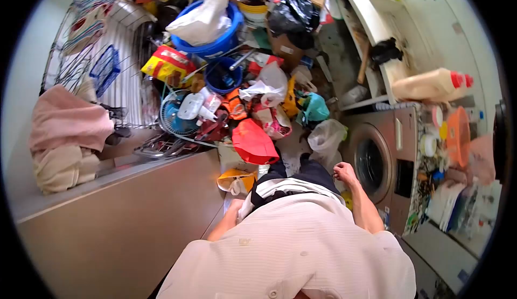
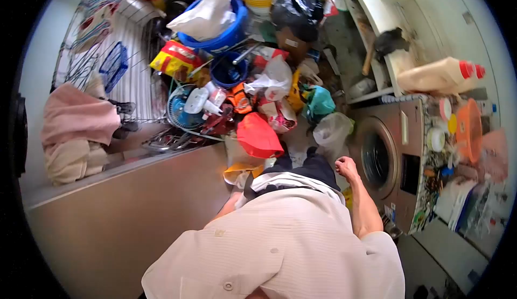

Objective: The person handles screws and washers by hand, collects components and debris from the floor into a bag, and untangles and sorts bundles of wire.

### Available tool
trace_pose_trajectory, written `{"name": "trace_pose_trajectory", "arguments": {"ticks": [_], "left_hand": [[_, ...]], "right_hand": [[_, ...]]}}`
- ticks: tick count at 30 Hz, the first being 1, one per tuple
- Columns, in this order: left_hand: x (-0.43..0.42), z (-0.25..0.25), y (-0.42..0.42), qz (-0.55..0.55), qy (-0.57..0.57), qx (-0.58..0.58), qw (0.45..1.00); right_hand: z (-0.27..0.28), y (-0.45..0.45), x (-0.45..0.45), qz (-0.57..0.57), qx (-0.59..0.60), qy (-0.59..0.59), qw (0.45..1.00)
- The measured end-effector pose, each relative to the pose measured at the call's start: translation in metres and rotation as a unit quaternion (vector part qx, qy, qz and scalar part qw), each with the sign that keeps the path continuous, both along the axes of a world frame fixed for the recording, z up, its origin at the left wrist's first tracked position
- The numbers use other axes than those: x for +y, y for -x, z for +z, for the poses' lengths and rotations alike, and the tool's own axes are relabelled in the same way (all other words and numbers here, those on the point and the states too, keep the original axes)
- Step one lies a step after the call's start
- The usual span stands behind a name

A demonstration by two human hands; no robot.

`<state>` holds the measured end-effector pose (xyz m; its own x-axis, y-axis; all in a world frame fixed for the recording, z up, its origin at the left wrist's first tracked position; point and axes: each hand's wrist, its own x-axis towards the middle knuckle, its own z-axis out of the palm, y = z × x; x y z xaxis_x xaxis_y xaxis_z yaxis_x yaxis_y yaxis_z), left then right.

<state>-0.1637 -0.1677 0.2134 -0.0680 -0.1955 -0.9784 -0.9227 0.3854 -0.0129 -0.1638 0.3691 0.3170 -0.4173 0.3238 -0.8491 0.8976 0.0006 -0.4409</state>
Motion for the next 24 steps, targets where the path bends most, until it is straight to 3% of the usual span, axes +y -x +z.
{"name": "trace_pose_trajectory", "arguments": {"ticks": [2, 4, 5, 6, 8, 9, 11, 13, 15, 16, 21, 23, 24], "left_hand": [[-0.016, 0.006, 0.018, 0.053, 0.024, 0.021, 0.998], [-0.034, -0.013, 0.054, 0.097, 0.0, 0.121, 0.988], [-0.007, 0.044, 0.097, 0.134, 0.035, 0.136, 0.981], [-0.027, 0.015, 0.121, 0.112, -0.014, 0.187, 0.976], [-0.007, 0.041, 0.181, 0.095, -0.026, 0.305, 0.947], [-0.004, 0.054, 0.213, 0.088, -0.064, 0.253, 0.961], [0.035, 0.076, 0.255, 0.085, -0.037, 0.312, 0.946], [0.062, 0.085, 0.281, 0.07, -0.095, 0.332, 0.936], [0.108, 0.111, 0.287, 0.066, -0.089, 0.339, 0.934], [0.117, 0.102, 0.288, 0.046, -0.154, 0.327, 0.931], [0.182, 0.058, 0.217, -0.074, -0.135, 0.281, 0.947], [0.195, 0.042, 0.185, -0.117, -0.128, 0.167, 0.971], [0.206, 0.041, 0.173, -0.16, -0.099, 0.17, 0.967]], "right_hand": [[0.0, -0.023, 0.0, 0.005, -0.031, 0.001, 1.0], [-0.003, -0.038, 0.003, -0.002, -0.05, -0.001, 0.999], [-0.007, -0.046, 0.004, 0.002, -0.061, 0.004, 0.998], [-0.012, -0.049, 0.008, 0.002, -0.059, 0.019, 0.998], [-0.016, -0.051, 0.007, 0.014, -0.062, 0.005, 0.998], [-0.018, -0.046, 0.008, 0.033, -0.057, -0.006, 0.998], [-0.014, -0.029, 0.008, 0.05, -0.063, -0.027, 0.996], [-0.01, -0.009, 0.014, 0.107, -0.037, -0.032, 0.993], [-0.035, 0.006, 0.031, 0.198, -0.001, -0.092, 0.976], [-0.039, 0.02, 0.038, 0.216, 0.014, -0.116, 0.969], [-0.067, 0.093, 0.076, 0.216, 0.045, -0.097, 0.971], [-0.079, 0.115, 0.084, 0.235, 0.088, -0.112, 0.962], [-0.084, 0.126, 0.087, 0.232, 0.08, -0.108, 0.963]]}}
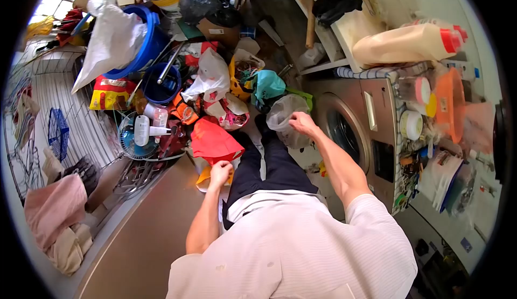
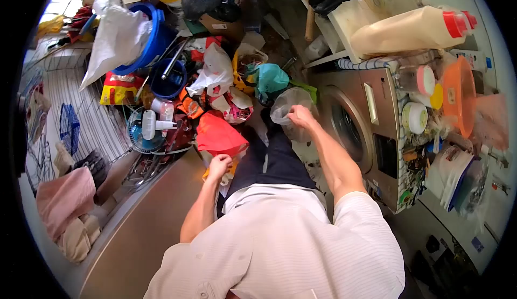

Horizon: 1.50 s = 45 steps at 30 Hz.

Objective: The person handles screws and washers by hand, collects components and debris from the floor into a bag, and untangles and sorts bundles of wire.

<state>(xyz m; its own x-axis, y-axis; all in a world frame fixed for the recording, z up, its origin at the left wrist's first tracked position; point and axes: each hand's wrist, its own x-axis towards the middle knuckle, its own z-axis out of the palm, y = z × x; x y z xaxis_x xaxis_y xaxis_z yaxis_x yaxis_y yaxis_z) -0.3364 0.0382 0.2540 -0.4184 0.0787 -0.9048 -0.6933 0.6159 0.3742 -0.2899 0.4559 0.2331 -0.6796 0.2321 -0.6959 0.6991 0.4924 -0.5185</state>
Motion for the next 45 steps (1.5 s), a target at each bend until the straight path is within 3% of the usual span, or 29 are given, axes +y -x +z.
{"name": "trace_pose_trajectory", "arguments": {"ticks": [2, 6, 8, 13, 17, 22, 25, 27, 28, 29, 31, 32, 34, 37, 40, 41, 42, 45], "left_hand": [[0.005, -0.027, -0.019, -0.08, 0.056, 0.044, 0.994], [0.048, -0.021, -0.005, -0.045, 0.045, 0.011, 0.998], [0.069, -0.03, 0.012, -0.086, 0.041, 0.005, 0.995], [0.109, -0.117, 0.024, -0.153, -0.008, 0.053, 0.987], [0.158, -0.18, 0.027, -0.085, -0.046, 0.094, 0.991], [0.192, -0.25, 0.022, 0.032, -0.08, 0.057, 0.995], [0.206, -0.267, 0.039, 0.093, -0.066, 0.011, 0.993], [0.216, -0.266, 0.062, 0.049, -0.109, 0.097, 0.988], [0.22, -0.267, 0.068, 0.085, -0.128, 0.084, 0.985], [0.22, -0.266, 0.074, 0.093, -0.146, 0.024, 0.985], [0.223, -0.256, 0.093, 0.057, -0.164, 0.0, 0.985], [0.223, -0.25, 0.104, 0.041, -0.178, 0.004, 0.983], [0.222, -0.25, 0.111, 0.052, -0.185, -0.012, 0.981], [0.222, -0.249, 0.116, 0.071, -0.194, -0.042, 0.977], [0.226, -0.245, 0.125, 0.077, -0.206, -0.077, 0.972], [0.229, -0.244, 0.127, 0.067, -0.206, -0.085, 0.972], [0.232, -0.245, 0.127, 0.067, -0.208, -0.084, 0.972], [0.237, -0.243, 0.128, 0.071, -0.218, -0.076, 0.97]], "right_hand": [[-0.006, 0.023, 0.007, 0.024, 0.024, -0.014, 0.999], [-0.04, 0.048, 0.026, 0.014, -0.01, 0.02, 1.0], [-0.07, 0.058, 0.043, 0.028, -0.021, -0.001, 0.999], [-0.156, 0.101, 0.096, 0.004, 0.007, -0.105, 0.994], [-0.213, 0.167, 0.147, 0.04, 0.05, -0.18, 0.982], [-0.334, 0.243, 0.192, 0.095, 0.08, -0.226, 0.966], [-0.409, 0.279, 0.203, 0.174, 0.036, -0.217, 0.96], [-0.462, 0.292, 0.207, 0.346, 0.01, -0.211, 0.914], [-0.486, 0.298, 0.207, 0.402, 0.005, -0.207, 0.892], [-0.508, 0.303, 0.204, 0.506, -0.015, -0.234, 0.83], [-0.534, 0.308, 0.201, 0.603, -0.034, -0.257, 0.754], [-0.541, 0.308, 0.199, 0.394, -0.025, -0.159, 0.905], [-0.547, 0.305, 0.189, 0.153, -0.013, -0.05, 0.987], [-0.573, 0.288, 0.178, -0.002, 0.091, -0.048, 0.995], [-0.628, 0.261, 0.202, 0.161, 0.154, -0.058, 0.973], [-0.651, 0.253, 0.213, 0.041, -0.017, 0.051, 0.998], [-0.661, 0.251, 0.221, -0.081, -0.186, 0.157, 0.967], [-0.579, 0.287, 0.183, -0.019, -0.241, 0.075, 0.967]]}}
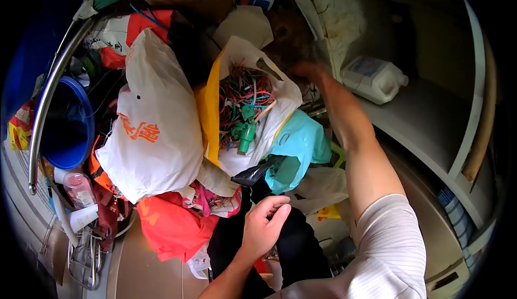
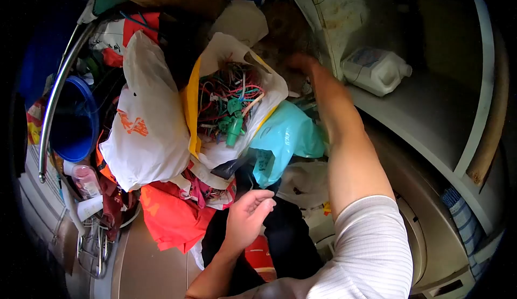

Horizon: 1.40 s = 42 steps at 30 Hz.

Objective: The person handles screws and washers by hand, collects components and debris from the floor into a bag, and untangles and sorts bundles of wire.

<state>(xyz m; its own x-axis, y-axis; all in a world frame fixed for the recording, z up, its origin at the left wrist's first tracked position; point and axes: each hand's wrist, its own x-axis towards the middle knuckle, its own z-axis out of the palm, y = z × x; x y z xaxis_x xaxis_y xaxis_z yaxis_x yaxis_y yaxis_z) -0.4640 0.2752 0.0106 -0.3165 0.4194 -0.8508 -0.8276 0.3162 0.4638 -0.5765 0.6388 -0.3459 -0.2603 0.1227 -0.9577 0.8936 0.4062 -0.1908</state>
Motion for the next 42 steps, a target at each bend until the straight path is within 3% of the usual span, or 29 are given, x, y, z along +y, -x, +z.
{"name": "trace_pose_trajectory", "arguments": {"ticks": [5, 8, 14, 16, 18, 19, 22, 24, 30, 35, 40, 42], "left_hand": [[0.006, -0.008, -0.011, 0.047, 0.007, -0.004, 0.999], [0.011, -0.006, -0.012, 0.007, 0.01, -0.031, 0.999], [0.017, -0.013, -0.033, 0.031, 0.001, -0.075, 0.997], [0.016, -0.019, -0.044, 0.056, 0.007, -0.104, 0.993], [0.012, -0.026, -0.059, 0.085, 0.007, -0.13, 0.988], [0.01, -0.027, -0.064, 0.091, 0.006, -0.123, 0.988], [0.006, -0.031, -0.083, 0.108, 0.009, -0.132, 0.985], [-0.001, -0.034, -0.097, 0.122, 0.006, -0.138, 0.983], [-0.021, -0.034, -0.132, 0.126, 0.049, -0.182, 0.974], [-0.049, -0.018, -0.146, 0.067, 0.081, -0.171, 0.98], [-0.072, 0.017, -0.118, 0.108, 0.092, -0.131, 0.981], [-0.076, 0.029, -0.102, 0.109, 0.082, -0.111, 0.984]], "right_hand": [[0.022, -0.004, -0.003, -0.004, 0.062, -0.044, 0.997], [0.031, -0.016, 0.008, 0.033, 0.104, -0.064, 0.992], [0.031, -0.053, 0.056, 0.24, 0.286, -0.05, 0.926], [0.06, -0.053, 0.055, 0.189, 0.363, -0.018, 0.912], [0.156, -0.025, 0.026, 0.103, 0.187, -0.149, 0.966], [0.153, -0.034, 0.035, 0.103, 0.185, -0.152, 0.965], [0.165, -0.045, 0.044, 0.274, 0.253, -0.17, 0.912], [0.208, -0.04, 0.025, 0.133, 0.296, -0.207, 0.923], [0.279, -0.037, 0.018, 0.211, 0.367, -0.245, 0.872], [0.32, -0.068, -0.029, 0.168, 0.386, -0.279, 0.863], [0.37, -0.099, -0.074, 0.201, 0.425, -0.258, 0.844], [0.401, -0.099, -0.09, 0.268, 0.383, -0.239, 0.851]]}}
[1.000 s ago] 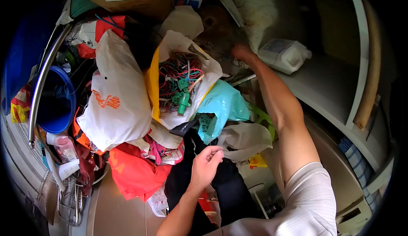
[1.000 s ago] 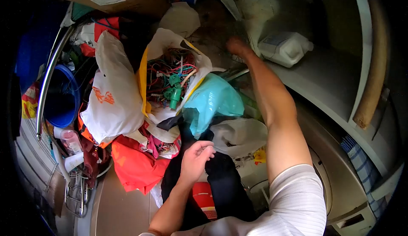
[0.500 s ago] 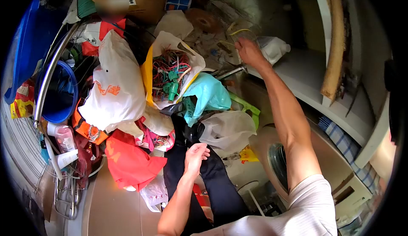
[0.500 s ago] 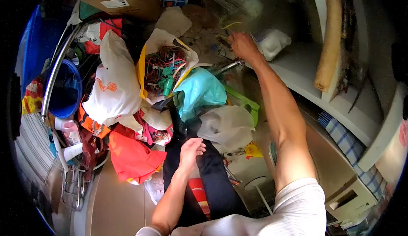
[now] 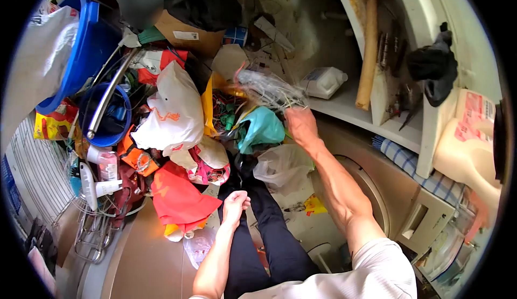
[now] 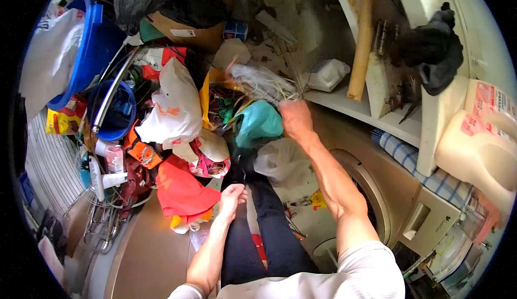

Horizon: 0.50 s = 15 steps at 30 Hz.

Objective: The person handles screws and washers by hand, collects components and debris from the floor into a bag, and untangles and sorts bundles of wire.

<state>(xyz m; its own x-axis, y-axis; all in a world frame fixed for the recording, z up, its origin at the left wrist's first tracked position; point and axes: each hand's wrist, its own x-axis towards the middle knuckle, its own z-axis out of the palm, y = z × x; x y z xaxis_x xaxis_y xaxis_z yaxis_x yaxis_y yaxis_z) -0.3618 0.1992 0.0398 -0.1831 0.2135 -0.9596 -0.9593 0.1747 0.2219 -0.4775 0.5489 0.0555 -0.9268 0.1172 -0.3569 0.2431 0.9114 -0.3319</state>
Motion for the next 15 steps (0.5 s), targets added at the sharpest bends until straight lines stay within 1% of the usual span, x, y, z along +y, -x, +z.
{"name": "trace_pose_trajectory", "arguments": {"ticks": [2, 3, 6, 8, 9, 10, 12, 14, 15], "left_hand": [[0.0, 0.017, 0.018, 0.009, -0.009, 0.019, 1.0], [0.001, 0.022, 0.025, 0.013, -0.011, 0.021, 1.0], [-0.002, 0.033, 0.036, 0.035, -0.037, 0.038, 0.998], [0.002, 0.063, 0.055, 0.111, -0.085, 0.012, 0.99], [0.0, 0.071, 0.061, 0.152, -0.12, -0.016, 0.981], [0.001, 0.073, 0.067, 0.171, -0.149, -0.032, 0.974], [0.006, 0.083, 0.076, 0.202, -0.197, -0.046, 0.958], [0.017, 0.084, 0.083, 0.205, -0.22, -0.032, 0.953], [0.028, 0.095, 0.089, 0.191, -0.196, -0.029, 0.961]], "right_hand": [[0.01, -0.019, -0.014, 0.038, 0.068, -0.021, 0.997], [0.022, -0.026, -0.02, 0.036, 0.073, -0.022, 0.996], [0.056, -0.051, -0.048, 0.037, 0.009, -0.043, 0.998], [0.074, -0.068, -0.066, 0.03, -0.035, -0.086, 0.995], [0.091, -0.076, -0.076, 0.008, 0.012, -0.071, 0.997], [0.098, -0.08, -0.082, 0.011, 0.015, -0.068, 0.998], [0.117, -0.095, -0.107, -0.047, -0.036, -0.063, 0.996], [0.12, -0.118, -0.128, -0.033, 0.009, -0.064, 0.997], [0.122, -0.127, -0.141, -0.043, -0.005, -0.054, 0.998]]}}
